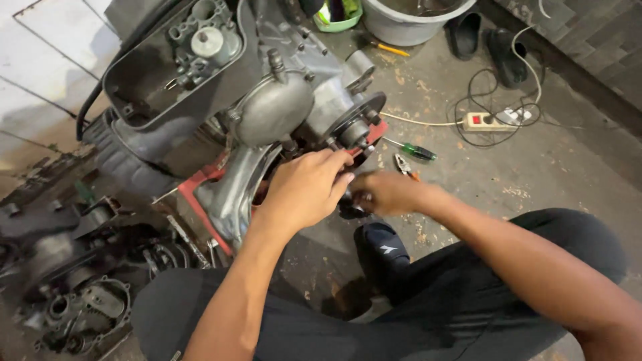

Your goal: The person is repairing a motorcycle engine mounted on a red stand. They use pliers to remove a clip, then use their hands and a screwdriver to remove and install small metal components and a spring inside the engine head. The person also picks up and places down various tools and parts on the floor.

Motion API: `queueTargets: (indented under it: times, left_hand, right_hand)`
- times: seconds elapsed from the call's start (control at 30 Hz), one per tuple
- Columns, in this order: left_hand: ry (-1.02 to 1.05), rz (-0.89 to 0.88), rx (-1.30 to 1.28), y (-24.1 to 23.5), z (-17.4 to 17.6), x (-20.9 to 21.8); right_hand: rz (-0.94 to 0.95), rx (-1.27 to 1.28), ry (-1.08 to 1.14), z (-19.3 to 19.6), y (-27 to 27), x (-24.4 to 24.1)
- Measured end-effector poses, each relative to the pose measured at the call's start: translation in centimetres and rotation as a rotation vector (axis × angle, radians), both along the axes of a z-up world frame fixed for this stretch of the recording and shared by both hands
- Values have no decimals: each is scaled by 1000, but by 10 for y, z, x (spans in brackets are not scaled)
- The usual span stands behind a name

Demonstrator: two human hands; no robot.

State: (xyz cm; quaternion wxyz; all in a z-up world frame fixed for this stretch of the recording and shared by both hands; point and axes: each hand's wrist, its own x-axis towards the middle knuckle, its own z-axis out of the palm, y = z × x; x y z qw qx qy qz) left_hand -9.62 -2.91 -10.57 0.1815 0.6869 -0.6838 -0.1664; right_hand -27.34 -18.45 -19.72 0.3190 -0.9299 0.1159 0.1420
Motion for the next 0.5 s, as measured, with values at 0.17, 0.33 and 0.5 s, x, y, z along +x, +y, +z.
queueTargets:
  times: [0.17, 0.33, 0.5]
  left_hand:
    - [-20, 43, 47, 20, 9, 9]
    - [-82, 135, 33, 47, 9, 17]
    - [-78, 189, 61, 59, 11, 24]
  right_hand:
    - [221, -136, 152, -114, 21, 30]
    - [366, -632, 376, -151, 30, 47]
    - [360, -617, 254, -129, 11, 65]
